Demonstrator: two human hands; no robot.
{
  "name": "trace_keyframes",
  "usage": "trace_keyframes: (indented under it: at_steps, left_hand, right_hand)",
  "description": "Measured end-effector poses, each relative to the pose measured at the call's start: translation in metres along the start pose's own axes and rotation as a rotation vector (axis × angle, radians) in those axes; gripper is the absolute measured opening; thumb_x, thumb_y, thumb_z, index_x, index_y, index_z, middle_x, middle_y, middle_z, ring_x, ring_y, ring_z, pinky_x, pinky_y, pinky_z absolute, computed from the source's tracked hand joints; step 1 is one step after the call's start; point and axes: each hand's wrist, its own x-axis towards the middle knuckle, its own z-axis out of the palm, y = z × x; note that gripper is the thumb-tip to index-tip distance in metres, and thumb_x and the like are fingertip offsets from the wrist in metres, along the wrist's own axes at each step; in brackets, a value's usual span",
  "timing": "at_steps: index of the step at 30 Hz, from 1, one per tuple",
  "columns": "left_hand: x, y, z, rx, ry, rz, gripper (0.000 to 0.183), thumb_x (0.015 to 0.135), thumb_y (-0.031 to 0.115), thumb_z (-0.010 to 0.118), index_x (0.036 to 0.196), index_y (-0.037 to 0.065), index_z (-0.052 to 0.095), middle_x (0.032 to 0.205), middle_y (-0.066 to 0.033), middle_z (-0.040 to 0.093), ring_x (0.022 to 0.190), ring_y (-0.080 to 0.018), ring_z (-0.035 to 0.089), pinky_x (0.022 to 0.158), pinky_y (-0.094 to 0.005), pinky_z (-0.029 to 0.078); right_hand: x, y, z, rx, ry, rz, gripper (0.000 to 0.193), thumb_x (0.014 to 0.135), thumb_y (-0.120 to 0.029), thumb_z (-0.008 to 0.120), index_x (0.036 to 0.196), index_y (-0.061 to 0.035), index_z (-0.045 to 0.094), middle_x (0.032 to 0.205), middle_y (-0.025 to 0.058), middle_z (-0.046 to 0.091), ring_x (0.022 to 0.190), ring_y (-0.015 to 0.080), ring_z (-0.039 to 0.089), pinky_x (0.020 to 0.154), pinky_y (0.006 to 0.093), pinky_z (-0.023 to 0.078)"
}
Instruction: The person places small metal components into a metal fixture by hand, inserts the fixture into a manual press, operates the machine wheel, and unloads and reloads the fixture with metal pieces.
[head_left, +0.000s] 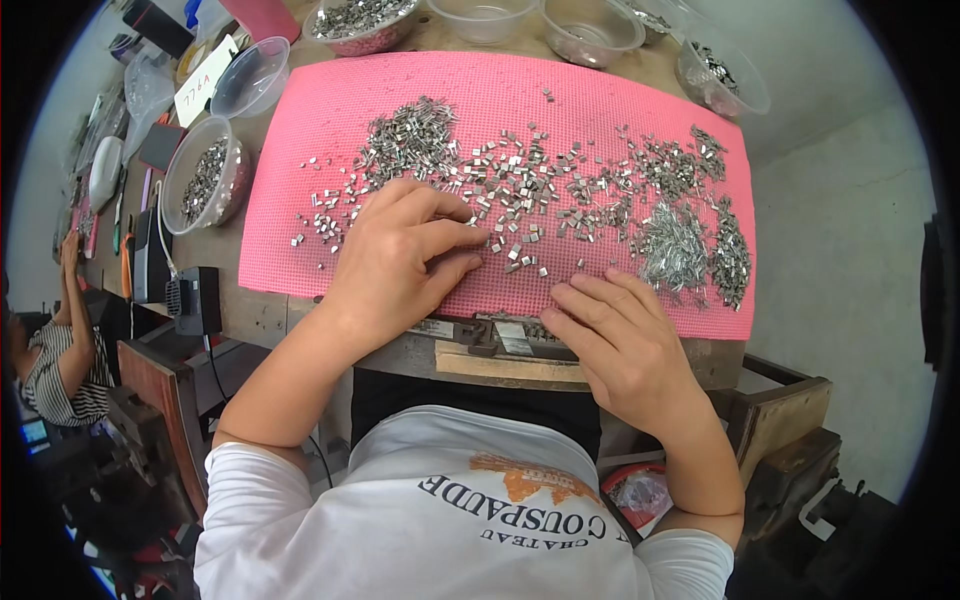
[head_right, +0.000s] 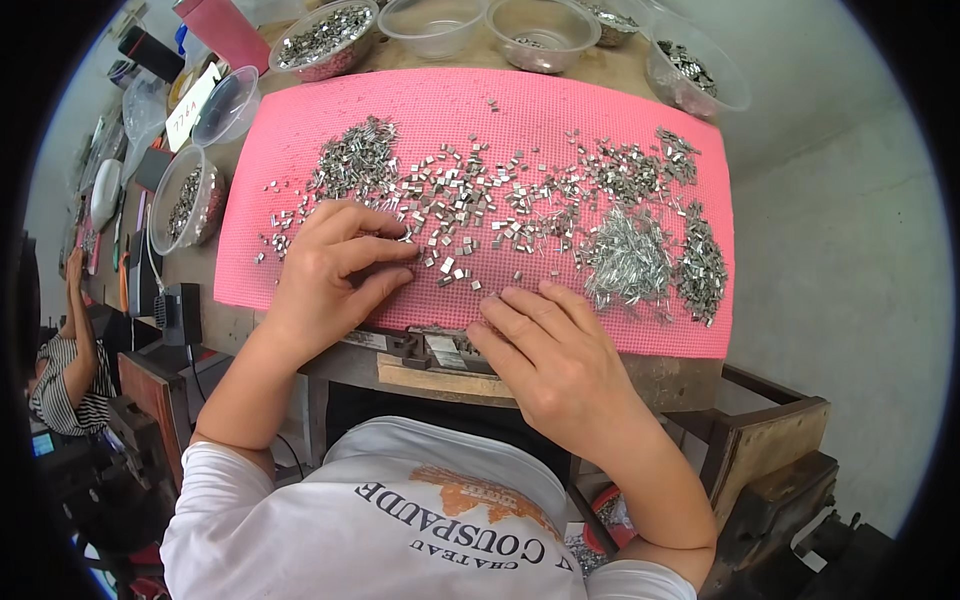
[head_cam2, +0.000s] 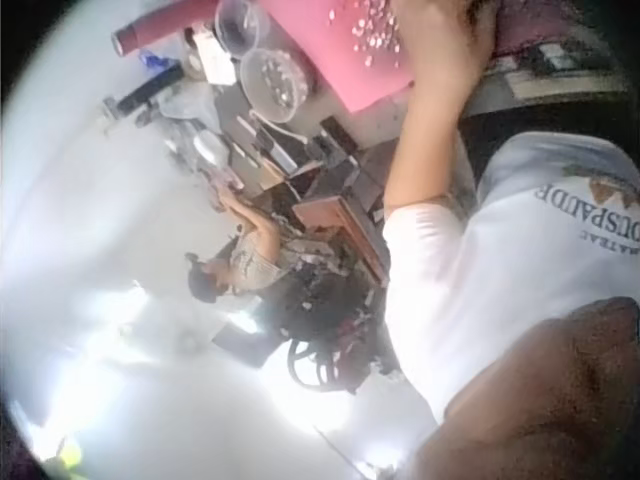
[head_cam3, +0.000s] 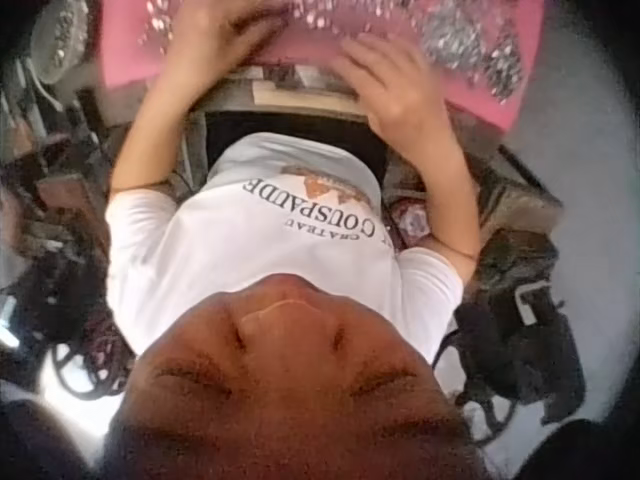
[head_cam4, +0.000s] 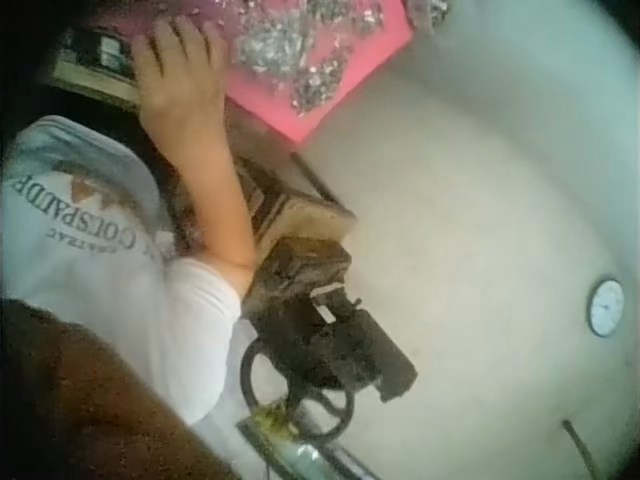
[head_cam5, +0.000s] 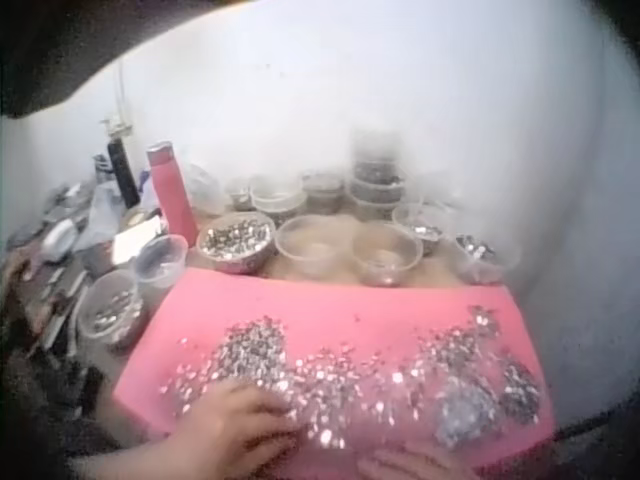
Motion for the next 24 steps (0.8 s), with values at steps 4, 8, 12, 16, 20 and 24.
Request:
trace_keyframes:
  at_steps: [4, 8, 12, 16, 20, 24]
  left_hand:
    - [0.006, 0.001, 0.0, 0.029, -0.06, 0.01, 0.026, 0.072, 0.007, 0.086, 0.097, 0.01, 0.081, 0.104, -0.0053, 0.072, 0.106, -0.0274, 0.064, 0.09, -0.0399, 0.052]
    - [0.008, -0.001, 0.003, 0.108, -0.024, 0.1, 0.015, 0.074, 0.01, 0.084, 0.089, 0.011, 0.079, 0.1, -0.0014, 0.07, 0.1, -0.0237, 0.062, 0.087, -0.0394, 0.049]
    - [0.012, -0.001, 0.005, 0.198, -0.061, 0.147, 0.018, 0.073, 0.011, 0.084, 0.09, 0.013, 0.078, 0.098, -0.0021, 0.07, 0.105, -0.0248, 0.064, 0.087, -0.0399, 0.05]
    - [0.017, -0.006, 0.003, 0.186, -0.104, 0.169, 0.018, 0.073, 0.012, 0.084, 0.09, 0.013, 0.077, 0.096, -0.0009, 0.069, 0.102, -0.0239, 0.065, 0.085, -0.0402, 0.049]
    - [0.021, -0.008, -0.002, 0.192, -0.091, 0.263, 0.017, 0.072, 0.012, 0.083, 0.088, 0.013, 0.078, 0.093, 0.0006, 0.069, 0.098, -0.0216, 0.066, 0.083, -0.0374, 0.048]
    - [0.031, -0.004, -0.006, 0.277, -0.157, 0.365, 0.017, 0.07, 0.011, 0.079, 0.087, 0.013, 0.077, 0.092, 0.0004, 0.068, 0.101, -0.021, 0.066, 0.084, -0.0375, 0.048]
  right_hand:
    - [-0.004, 0.004, 0.001, -0.039, 0.024, 0.007, 0.034, 0.079, -0.003, 0.067, 0.113, 0.0004, 0.072, 0.12, 0.0144, 0.069, 0.117, 0.0319, 0.064, 0.106, 0.0498, 0.046]
    - [-0.007, 0.007, 0.001, -0.03, 0.04, 0.044, 0.036, 0.078, -0.002, 0.069, 0.114, -0.0009, 0.073, 0.117, 0.0134, 0.07, 0.116, 0.0321, 0.064, 0.104, 0.0496, 0.047]
    - [-0.009, 0.009, 0.004, -0.035, 0.044, 0.064, 0.036, 0.078, -0.002, 0.071, 0.114, -0.0015, 0.073, 0.117, 0.0122, 0.07, 0.116, 0.0321, 0.063, 0.104, 0.0494, 0.047]
    - [-0.008, 0.009, 0.006, -0.041, 0.062, 0.067, 0.036, 0.078, -0.002, 0.071, 0.114, -0.002, 0.074, 0.116, 0.0114, 0.07, 0.116, 0.0316, 0.063, 0.104, 0.0494, 0.047]
    - [-0.003, 0.01, 0.006, -0.068, 0.106, 0.077, 0.036, 0.076, -0.003, 0.073, 0.112, -0.0023, 0.074, 0.11, 0.0097, 0.07, 0.111, 0.0301, 0.063, 0.102, 0.0487, 0.046]
    - [0.003, 0.014, 0.011, -0.078, 0.178, 0.086, 0.032, 0.076, -0.004, 0.077, 0.107, -0.0023, 0.073, 0.101, 0.0078, 0.068, 0.102, 0.0278, 0.063, 0.094, 0.0462, 0.047]
